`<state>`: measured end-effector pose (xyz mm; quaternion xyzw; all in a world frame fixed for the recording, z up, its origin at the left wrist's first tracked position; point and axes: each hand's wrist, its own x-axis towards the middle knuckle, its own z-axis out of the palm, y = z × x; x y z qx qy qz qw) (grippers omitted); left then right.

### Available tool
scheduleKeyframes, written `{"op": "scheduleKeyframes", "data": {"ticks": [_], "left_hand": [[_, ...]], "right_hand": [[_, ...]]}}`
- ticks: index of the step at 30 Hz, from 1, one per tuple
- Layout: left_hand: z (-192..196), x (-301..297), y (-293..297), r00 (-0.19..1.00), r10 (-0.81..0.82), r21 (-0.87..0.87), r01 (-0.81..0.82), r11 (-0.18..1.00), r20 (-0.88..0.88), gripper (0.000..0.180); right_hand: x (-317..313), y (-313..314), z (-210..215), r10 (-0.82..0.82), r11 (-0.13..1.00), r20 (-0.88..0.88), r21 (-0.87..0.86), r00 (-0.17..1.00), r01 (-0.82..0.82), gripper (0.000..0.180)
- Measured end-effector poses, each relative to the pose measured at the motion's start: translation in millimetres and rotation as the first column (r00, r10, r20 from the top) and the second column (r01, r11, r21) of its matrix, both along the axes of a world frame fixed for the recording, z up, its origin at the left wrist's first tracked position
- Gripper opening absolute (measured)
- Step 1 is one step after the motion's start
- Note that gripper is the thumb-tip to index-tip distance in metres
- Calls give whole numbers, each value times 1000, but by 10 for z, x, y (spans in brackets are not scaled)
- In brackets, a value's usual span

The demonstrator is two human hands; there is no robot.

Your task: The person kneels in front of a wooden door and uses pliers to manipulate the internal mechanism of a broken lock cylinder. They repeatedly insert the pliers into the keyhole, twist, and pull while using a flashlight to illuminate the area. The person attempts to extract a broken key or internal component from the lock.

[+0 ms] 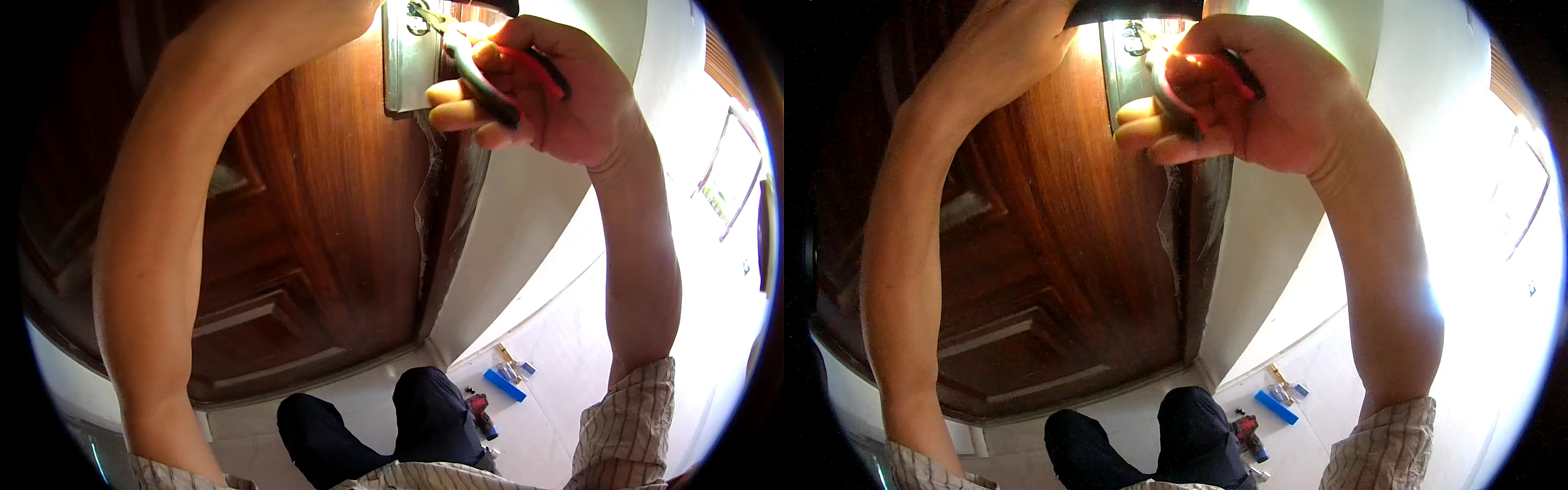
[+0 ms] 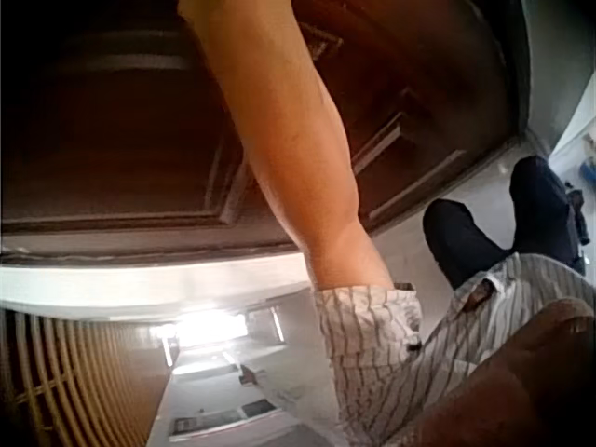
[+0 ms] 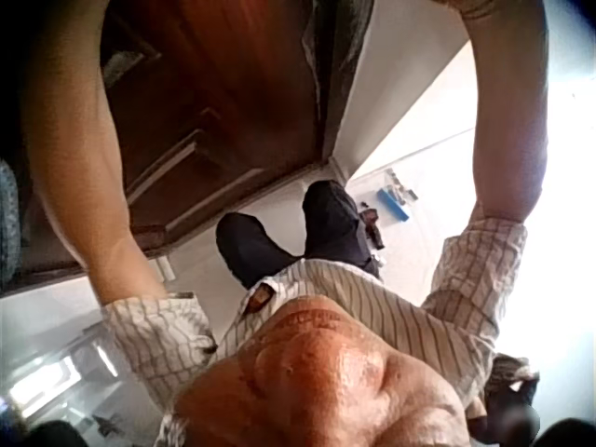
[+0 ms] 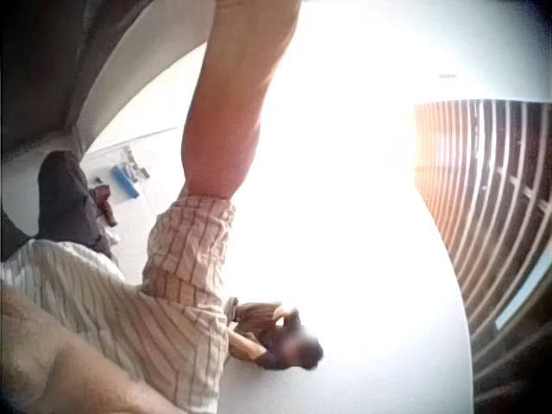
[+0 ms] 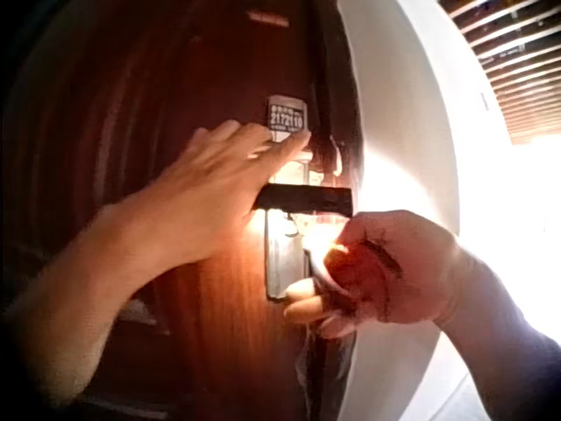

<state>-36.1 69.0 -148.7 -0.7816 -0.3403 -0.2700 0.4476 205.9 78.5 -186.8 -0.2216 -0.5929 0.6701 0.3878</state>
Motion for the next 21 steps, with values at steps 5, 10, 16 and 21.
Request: {"op": "scheduleKeyframes", "data": {"ticks": [5, 10, 16, 21], "left_hand": [[-64, -34, 93, 999, -43, 125, 39, 991, 27, 63], [-67, -43, -104, 990, -137, 44, 138, 990, -8, 63], [29, -98, -48, 943, -332, 72, 330, 941, 12, 70], [21, -47, -143, 958, -284, 52, 281, 958, 46, 78]], "right_hand": [[-11, -9, 46, -22, 994, -18, -107, 1000, 20, 34], [-153, -191, 68, -18, 923, 24, 384, 1000, 7, 35], [-205, -86, -26, 242, 970, -304, 106, 922, -220, 33], [-569, -168, -116, 51, 998, -551, -12, 833, -68, 31]]}}
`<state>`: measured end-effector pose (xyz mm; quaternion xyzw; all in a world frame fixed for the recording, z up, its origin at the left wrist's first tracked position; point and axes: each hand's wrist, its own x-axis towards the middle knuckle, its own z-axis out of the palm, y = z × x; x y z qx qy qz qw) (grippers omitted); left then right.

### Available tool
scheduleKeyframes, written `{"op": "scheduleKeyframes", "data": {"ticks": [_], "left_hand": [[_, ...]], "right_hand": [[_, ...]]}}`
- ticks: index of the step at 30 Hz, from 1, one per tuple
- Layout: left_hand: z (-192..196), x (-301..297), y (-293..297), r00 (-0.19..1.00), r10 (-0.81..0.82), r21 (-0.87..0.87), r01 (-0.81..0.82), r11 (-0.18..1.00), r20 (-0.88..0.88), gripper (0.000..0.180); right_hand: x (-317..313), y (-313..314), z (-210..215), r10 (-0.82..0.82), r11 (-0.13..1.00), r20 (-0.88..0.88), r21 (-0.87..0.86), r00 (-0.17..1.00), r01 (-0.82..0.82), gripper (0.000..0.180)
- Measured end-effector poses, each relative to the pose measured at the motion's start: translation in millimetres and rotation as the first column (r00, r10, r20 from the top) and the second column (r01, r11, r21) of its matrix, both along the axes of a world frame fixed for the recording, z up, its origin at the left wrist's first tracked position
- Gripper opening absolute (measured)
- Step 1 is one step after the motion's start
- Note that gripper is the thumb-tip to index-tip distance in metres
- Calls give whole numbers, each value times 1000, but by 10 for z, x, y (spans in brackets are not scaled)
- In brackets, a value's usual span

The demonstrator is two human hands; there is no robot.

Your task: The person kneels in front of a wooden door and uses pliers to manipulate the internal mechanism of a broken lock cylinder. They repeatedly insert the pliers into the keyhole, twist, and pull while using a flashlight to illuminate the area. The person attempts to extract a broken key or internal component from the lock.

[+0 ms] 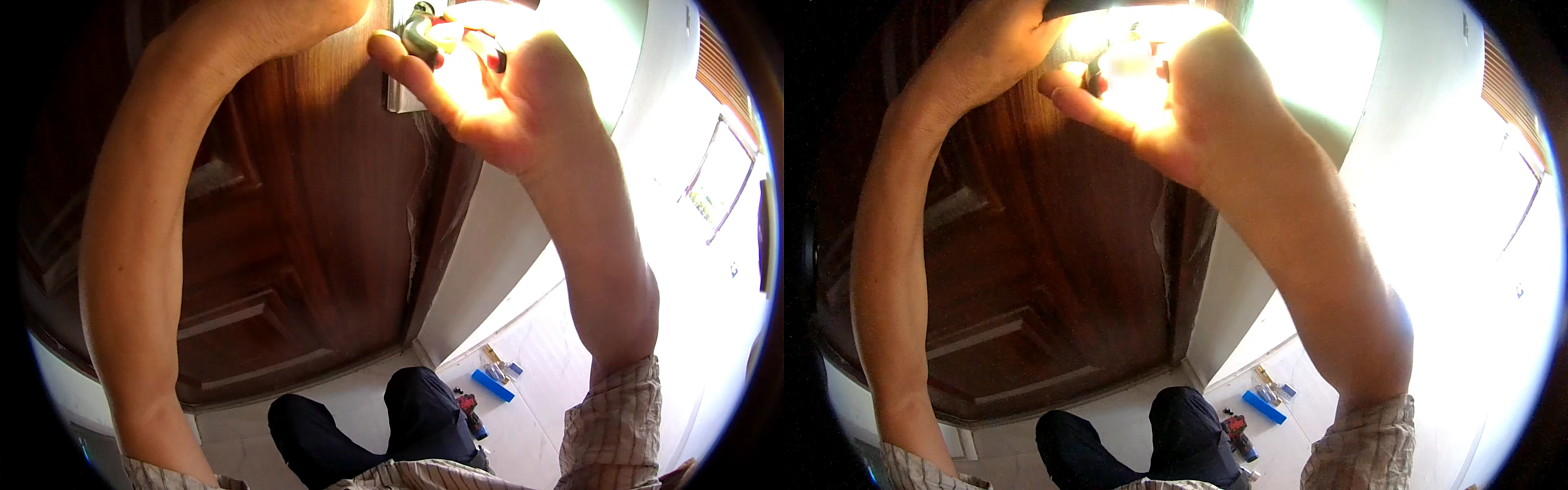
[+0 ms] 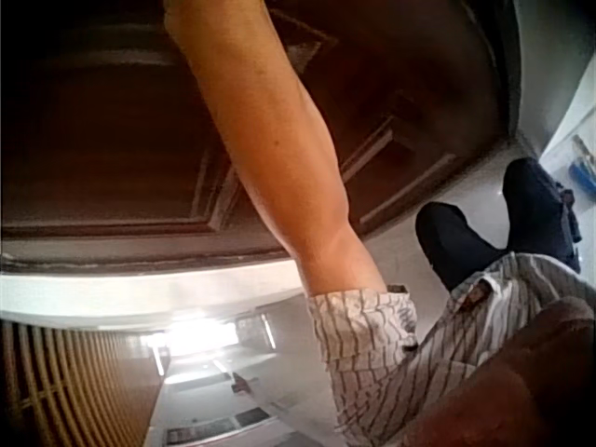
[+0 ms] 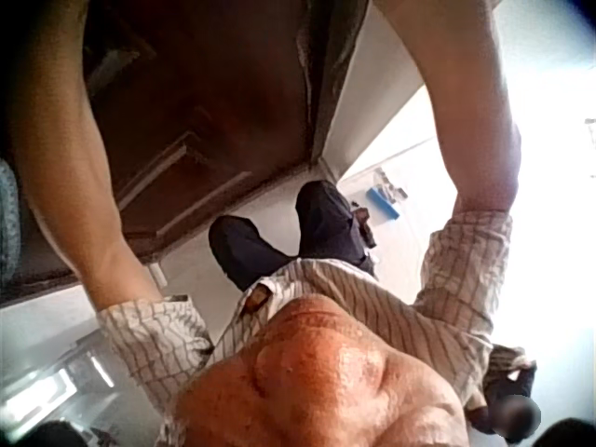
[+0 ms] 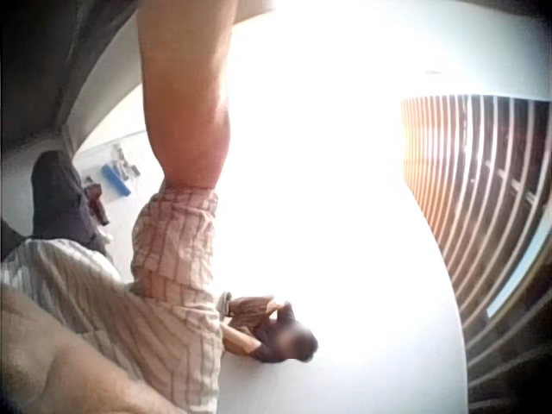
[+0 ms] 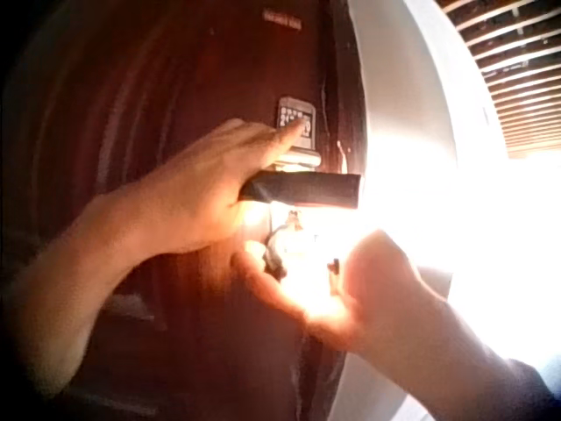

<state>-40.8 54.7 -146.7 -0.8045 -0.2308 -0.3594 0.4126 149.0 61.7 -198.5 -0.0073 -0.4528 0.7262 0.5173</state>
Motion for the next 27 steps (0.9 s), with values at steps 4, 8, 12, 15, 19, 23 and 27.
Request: {"op": "scheduleKeyframes", "data": {"ticks": [4, 8, 12, 15, 19, 23, 27], "left_hand": [[36, -74, 59, 999, -38, 17, 38, 999, -37, 78], [53, -26, 35, 994, -107, -7, 107, 994, -29, 71], [130, 12, 250, 996, -84, 81, 81, 993, 36, 61], [142, 68, 293, 988, -150, 118, 145, 982, 28, 52], [144, 143, 142, 994, -84, 63, 80, 995, 70, 44], [202, 158, 180, 994, -64, 66, 58, 996, 90, 40], [221, 143, 253, 993, -82, 108, 73, 992, 86, 40]], "right_hand": [[-33, 47, -31, 175, 983, -173, -29, 969, -183, 31], [-6, 171, -94, 32, 979, -69, 202, 997, -17, 30], [-122, 61, -24, 11, 1000, -74, -14, 997, -12, 12], [-126, -17, -11, -116, 992, -8, -51, 993, 115, 17], [-66, 45, -7, -92, 996, 46, -10, 995, 93, 15], [0, 143, 5, -40, 999, 65, -12, 997, 41, 11], [-15, 120, -12, -496, 790, 257, 529, 829, 309, 12]]}}
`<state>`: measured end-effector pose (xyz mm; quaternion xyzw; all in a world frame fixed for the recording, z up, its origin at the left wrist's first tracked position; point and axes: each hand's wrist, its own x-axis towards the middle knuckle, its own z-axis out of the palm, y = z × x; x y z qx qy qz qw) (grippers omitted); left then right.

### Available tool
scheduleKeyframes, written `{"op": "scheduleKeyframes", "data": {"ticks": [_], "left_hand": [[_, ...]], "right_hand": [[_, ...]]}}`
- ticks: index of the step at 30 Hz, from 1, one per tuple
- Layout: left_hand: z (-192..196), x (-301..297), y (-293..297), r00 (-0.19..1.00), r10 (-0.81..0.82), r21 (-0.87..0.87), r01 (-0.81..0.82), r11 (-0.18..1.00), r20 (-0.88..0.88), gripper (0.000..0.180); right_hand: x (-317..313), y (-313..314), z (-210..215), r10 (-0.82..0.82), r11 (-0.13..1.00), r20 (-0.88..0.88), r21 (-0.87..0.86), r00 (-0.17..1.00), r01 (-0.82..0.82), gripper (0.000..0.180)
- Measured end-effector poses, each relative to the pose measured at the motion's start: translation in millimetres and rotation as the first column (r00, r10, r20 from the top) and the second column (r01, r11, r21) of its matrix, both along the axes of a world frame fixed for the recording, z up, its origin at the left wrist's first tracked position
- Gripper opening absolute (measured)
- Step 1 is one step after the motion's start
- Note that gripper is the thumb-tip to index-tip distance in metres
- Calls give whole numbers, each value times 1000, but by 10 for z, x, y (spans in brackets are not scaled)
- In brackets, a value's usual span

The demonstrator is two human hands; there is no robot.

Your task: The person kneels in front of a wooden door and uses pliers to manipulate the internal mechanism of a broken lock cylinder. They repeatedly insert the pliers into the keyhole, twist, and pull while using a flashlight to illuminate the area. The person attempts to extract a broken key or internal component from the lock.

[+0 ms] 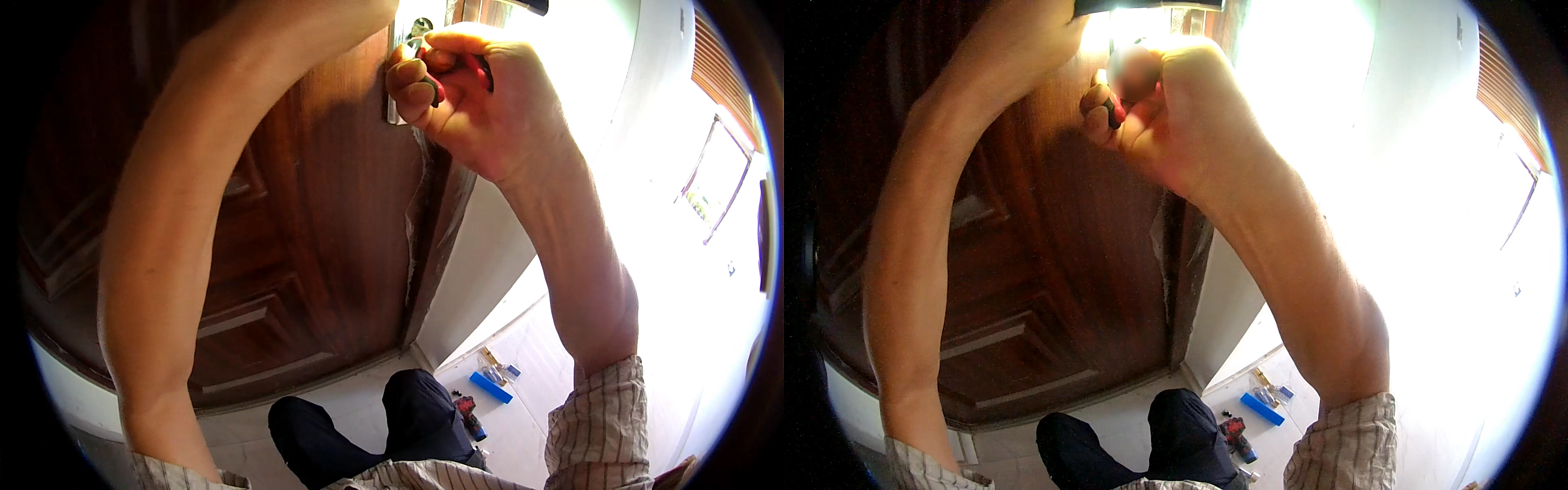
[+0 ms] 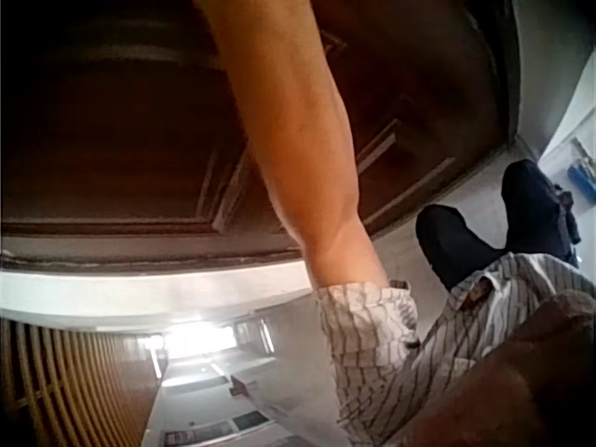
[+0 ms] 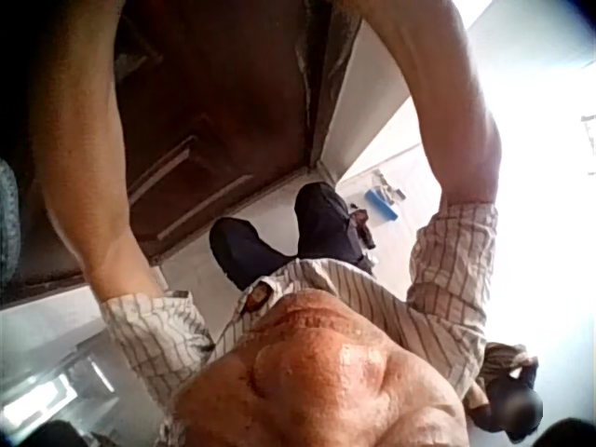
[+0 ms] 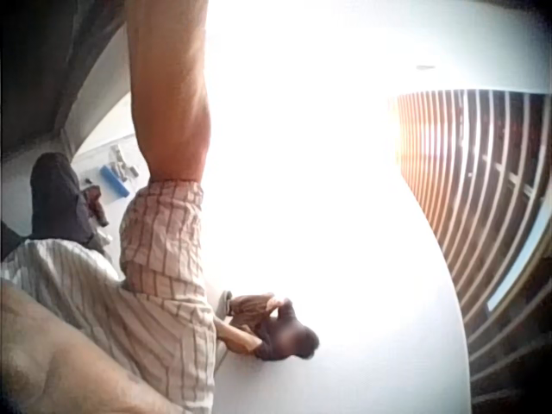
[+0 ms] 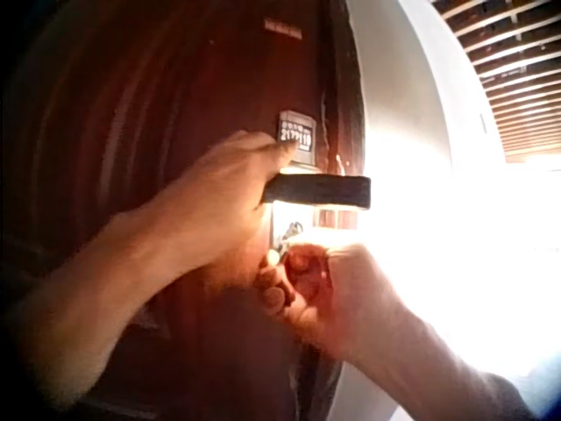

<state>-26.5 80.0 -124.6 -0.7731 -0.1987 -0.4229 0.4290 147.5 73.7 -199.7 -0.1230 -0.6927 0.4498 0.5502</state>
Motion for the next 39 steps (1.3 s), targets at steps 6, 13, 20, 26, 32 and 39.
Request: {"op": "scheduleKeyframes", "data": {"ticks": [6, 13, 20, 26, 32, 39], "left_hand": [[-36, 30, -86, 999, -41, -11, 41, 999, 25, 39], [-61, 41, -264, 998, -56, -70, 58, 996, 26, 34], [-44, 24, -92, 998, 65, -29, -64, 998, 23, 30], [-42, 38, -102, 979, 198, -33, -196, 980, 47, 27], [6, 116, -154, 940, 337, -44, -335, 941, 52, 22], [6, 231, -376, 947, 317, -68, -313, 947, 55, 19]], "right_hand": [[-94, -218, 137, 62, 867, -423, -426, 904, -259, 14], [130, -34, 34, 230, 844, -320, -405, 919, -352, 9], [193, -25, 70, 169, 844, -218, -471, 961, -255, 14], [-44, -172, -54, 170, 712, -702, -398, 692, -579, 45], [-148, -153, -20, 331, 654, -664, -351, 671, -670, 32], [-222, -162, -17, 269, 478, -847, -297, 459, -827, 10]]}}
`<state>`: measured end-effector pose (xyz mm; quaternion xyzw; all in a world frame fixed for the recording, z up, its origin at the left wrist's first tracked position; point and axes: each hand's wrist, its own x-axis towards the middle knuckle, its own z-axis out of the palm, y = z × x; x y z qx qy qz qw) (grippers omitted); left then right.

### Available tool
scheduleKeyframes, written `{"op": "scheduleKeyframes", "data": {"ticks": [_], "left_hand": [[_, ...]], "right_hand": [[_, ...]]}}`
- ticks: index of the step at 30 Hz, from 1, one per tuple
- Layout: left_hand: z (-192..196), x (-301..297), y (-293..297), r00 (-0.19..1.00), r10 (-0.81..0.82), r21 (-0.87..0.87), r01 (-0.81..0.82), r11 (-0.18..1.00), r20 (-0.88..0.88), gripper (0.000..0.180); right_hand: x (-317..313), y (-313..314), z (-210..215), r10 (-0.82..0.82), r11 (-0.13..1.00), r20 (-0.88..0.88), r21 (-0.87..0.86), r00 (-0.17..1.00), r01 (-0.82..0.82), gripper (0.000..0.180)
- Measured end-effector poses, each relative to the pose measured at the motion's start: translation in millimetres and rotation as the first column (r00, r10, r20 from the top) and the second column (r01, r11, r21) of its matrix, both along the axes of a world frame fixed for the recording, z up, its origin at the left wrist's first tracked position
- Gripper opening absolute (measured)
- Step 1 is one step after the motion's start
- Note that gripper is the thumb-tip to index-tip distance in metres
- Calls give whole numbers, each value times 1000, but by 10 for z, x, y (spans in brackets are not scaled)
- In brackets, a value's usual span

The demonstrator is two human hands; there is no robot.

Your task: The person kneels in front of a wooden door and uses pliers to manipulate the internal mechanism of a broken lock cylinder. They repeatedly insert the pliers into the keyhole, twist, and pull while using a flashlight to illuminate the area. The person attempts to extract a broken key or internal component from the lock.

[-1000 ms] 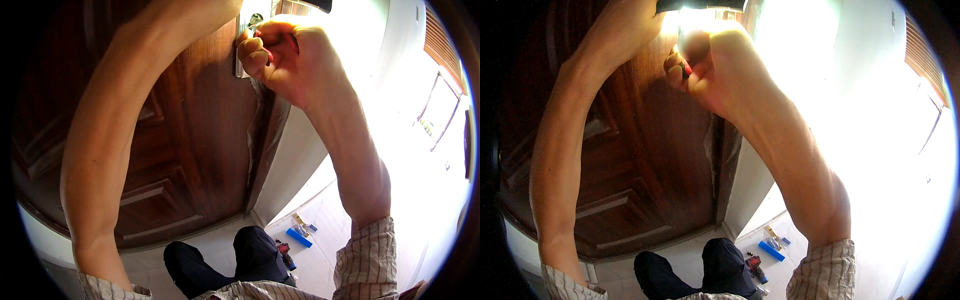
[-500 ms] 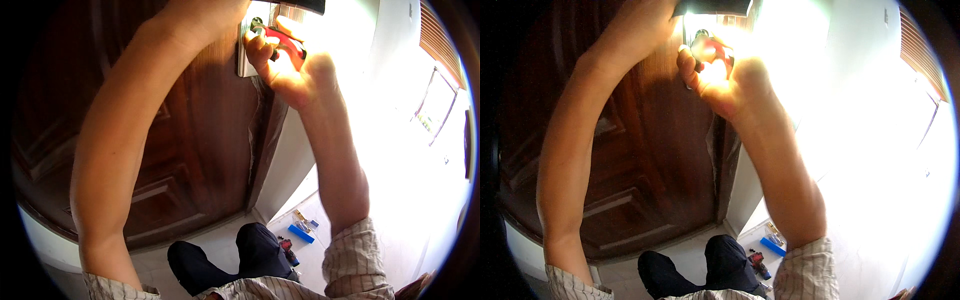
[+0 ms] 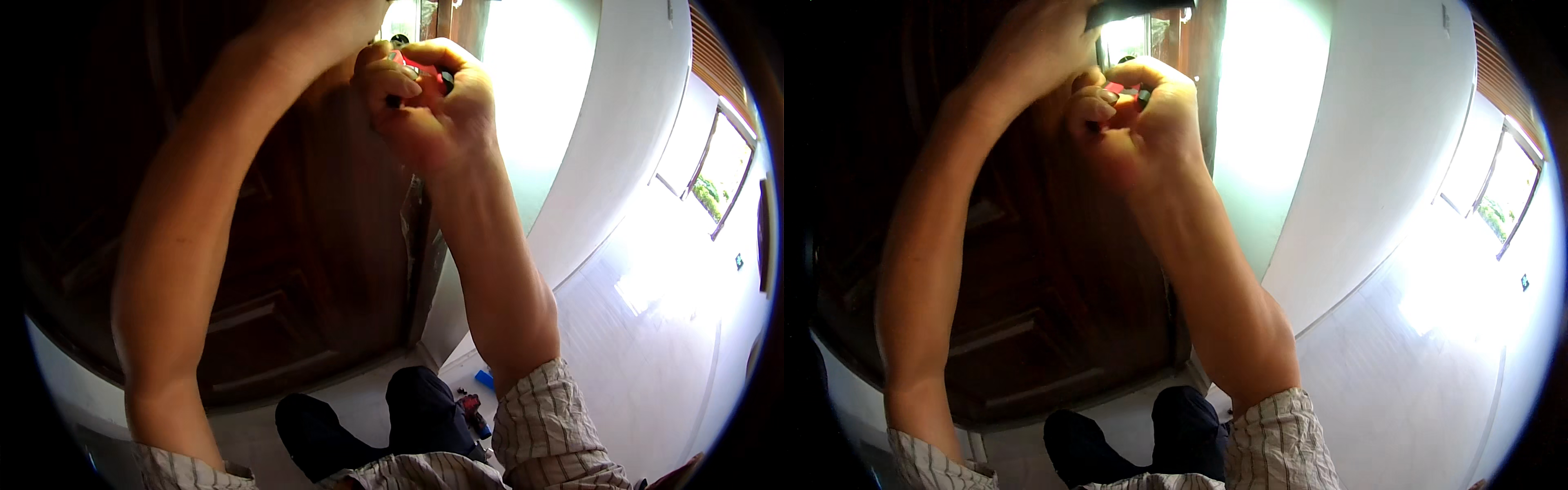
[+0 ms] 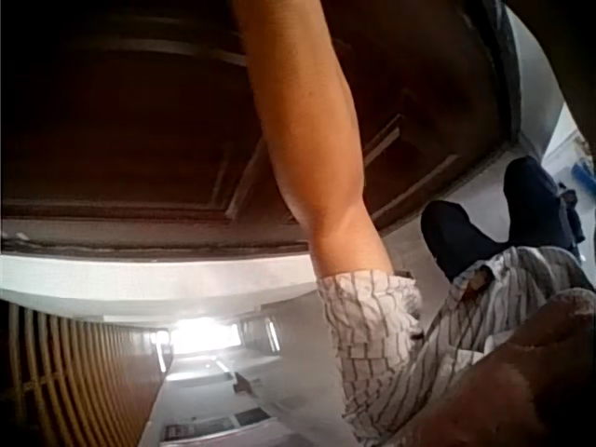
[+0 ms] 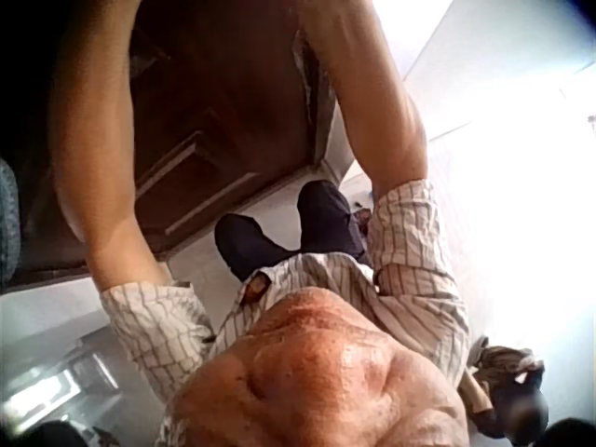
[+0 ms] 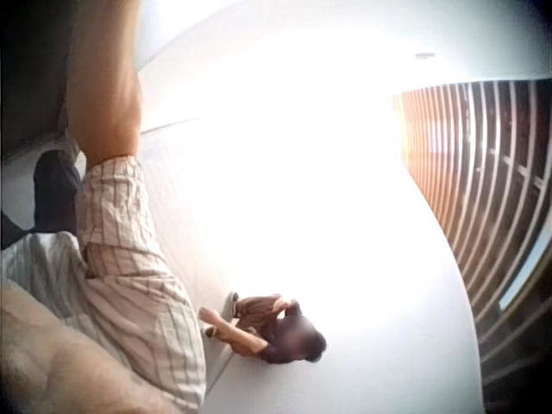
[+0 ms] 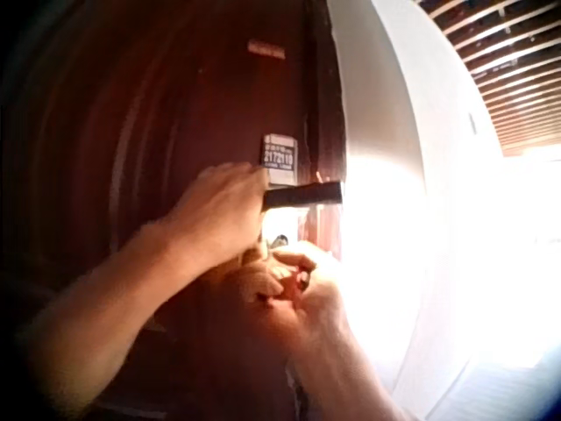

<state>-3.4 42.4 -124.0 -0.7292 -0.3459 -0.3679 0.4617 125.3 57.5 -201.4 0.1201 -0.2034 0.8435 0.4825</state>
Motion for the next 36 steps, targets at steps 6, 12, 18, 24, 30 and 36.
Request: {"op": "scheduleKeyframes", "data": {"ticks": [6, 12, 18, 24, 30, 36], "left_hand": [[169, -21, 93, 998, 43, -132, -49, 990, -43, 23], [140, 32, 23, 996, 84, -235, -78, 969, 15, 24], [155, 13, 97, 996, 78, -237, -69, 969, 30, 26], [108, -39, 139, 998, 64, -115, -61, 991, 23, 27], [45, -107, 99, 994, 55, -37, -59, 998, -94, 31], [-137, -206, 193, 977, 165, 124, -148, 981, -137, 54]], "right_hand": [[118, 136, 68, -39, 978, 314, 209, 949, -28, 22], [239, 292, 50, 81, 951, 387, 245, 919, -187, 21], [310, 452, 42, 36, 924, 460, 323, 887, -205, 15], [316, 308, 32, 67, 926, 409, 313, 910, -209, 10], [246, 140, 46, -47, 952, 319, 302, 947, -54, 17], [579, -118, -230, -43, 935, 426, 337, 904, -115, 28]]}}
